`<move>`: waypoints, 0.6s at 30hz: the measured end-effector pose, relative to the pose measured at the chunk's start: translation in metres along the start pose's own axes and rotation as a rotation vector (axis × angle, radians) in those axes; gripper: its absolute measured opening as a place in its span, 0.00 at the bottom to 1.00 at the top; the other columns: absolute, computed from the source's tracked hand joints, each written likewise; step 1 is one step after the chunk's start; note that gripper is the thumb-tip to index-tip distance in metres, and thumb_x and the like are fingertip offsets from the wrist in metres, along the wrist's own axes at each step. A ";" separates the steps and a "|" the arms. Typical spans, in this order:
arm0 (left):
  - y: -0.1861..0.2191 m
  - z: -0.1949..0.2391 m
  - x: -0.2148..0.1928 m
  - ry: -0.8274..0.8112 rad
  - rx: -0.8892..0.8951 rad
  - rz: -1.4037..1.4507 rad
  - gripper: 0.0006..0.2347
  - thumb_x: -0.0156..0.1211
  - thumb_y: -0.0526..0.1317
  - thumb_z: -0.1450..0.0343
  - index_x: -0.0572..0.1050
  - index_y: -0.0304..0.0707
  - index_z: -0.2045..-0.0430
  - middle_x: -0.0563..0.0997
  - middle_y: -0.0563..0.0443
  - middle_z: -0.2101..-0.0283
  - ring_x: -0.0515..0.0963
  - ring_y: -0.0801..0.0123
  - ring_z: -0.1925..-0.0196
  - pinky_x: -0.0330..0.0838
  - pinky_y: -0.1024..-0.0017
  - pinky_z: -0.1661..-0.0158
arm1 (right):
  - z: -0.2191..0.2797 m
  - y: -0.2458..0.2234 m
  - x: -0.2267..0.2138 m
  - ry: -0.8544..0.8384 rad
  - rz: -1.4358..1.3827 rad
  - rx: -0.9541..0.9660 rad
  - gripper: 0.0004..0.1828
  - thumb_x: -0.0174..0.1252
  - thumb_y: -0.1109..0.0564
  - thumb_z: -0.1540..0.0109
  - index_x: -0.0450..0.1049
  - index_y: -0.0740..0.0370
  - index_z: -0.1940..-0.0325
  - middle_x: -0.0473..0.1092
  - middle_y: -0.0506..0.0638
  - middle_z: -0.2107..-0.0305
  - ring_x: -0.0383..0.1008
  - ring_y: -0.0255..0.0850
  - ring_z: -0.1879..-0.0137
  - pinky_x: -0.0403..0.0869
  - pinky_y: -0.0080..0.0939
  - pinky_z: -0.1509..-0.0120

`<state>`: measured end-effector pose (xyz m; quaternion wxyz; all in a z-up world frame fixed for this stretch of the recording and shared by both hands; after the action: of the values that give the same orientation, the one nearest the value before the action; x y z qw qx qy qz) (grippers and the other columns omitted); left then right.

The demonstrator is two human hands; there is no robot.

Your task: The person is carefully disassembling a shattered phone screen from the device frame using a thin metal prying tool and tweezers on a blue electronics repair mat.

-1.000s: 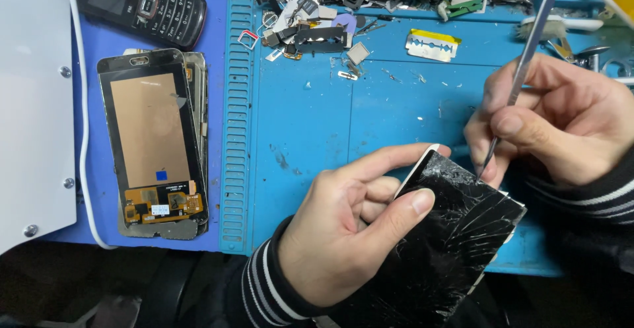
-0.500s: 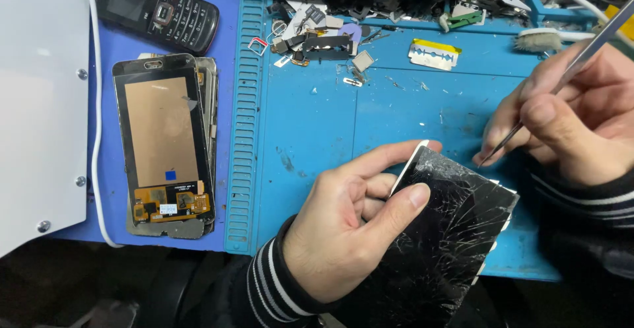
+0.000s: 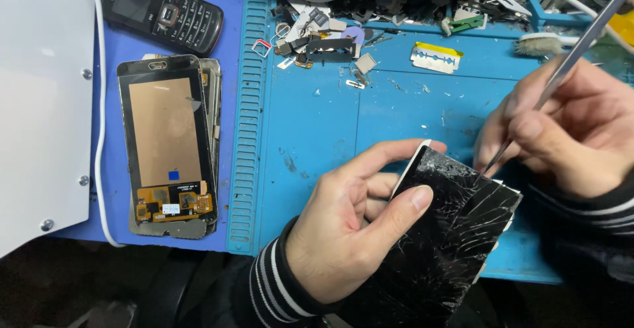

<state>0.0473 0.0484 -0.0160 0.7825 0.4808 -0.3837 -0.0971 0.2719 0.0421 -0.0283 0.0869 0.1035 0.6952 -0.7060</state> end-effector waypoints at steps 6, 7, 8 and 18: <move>-0.005 0.000 0.000 0.010 0.005 -0.008 0.18 0.53 0.30 0.27 0.67 0.26 0.41 0.82 0.41 0.61 0.77 0.76 0.69 0.70 0.84 0.68 | -0.008 0.016 -0.019 0.134 -0.160 0.049 0.05 0.48 0.57 0.23 0.59 0.59 0.46 0.69 0.55 0.71 0.77 0.42 0.70 0.87 0.37 0.64; -0.005 -0.001 0.000 0.009 0.004 -0.007 0.18 0.53 0.30 0.27 0.67 0.26 0.41 0.82 0.41 0.61 0.77 0.76 0.69 0.70 0.84 0.68 | -0.007 0.013 -0.017 0.135 -0.160 0.050 0.05 0.48 0.57 0.23 0.59 0.59 0.46 0.69 0.55 0.71 0.77 0.42 0.70 0.87 0.37 0.64; -0.006 -0.001 -0.001 0.017 -0.012 -0.004 0.18 0.54 0.30 0.27 0.67 0.26 0.41 0.82 0.41 0.61 0.76 0.77 0.69 0.69 0.85 0.69 | -0.006 0.011 -0.014 0.141 -0.123 0.072 0.06 0.49 0.59 0.25 0.60 0.62 0.47 0.69 0.57 0.71 0.77 0.44 0.69 0.87 0.38 0.64; -0.008 -0.001 -0.002 0.031 -0.047 0.003 0.18 0.53 0.30 0.28 0.67 0.26 0.42 0.82 0.41 0.62 0.76 0.77 0.69 0.69 0.84 0.69 | -0.007 0.006 -0.013 0.053 0.002 -0.008 0.10 0.46 0.66 0.27 0.55 0.62 0.43 0.69 0.59 0.69 0.80 0.46 0.66 0.89 0.39 0.59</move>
<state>0.0485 0.0459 -0.0233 0.7996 0.4630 -0.3698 -0.0976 0.2864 0.0485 -0.0310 0.0694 0.1223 0.7000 -0.7002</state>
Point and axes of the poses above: each hand's wrist, its own z-axis away from the middle knuckle, its own x-axis out of the palm, y = z × x, the point moved 7 cm from there along -z, towards the middle knuckle
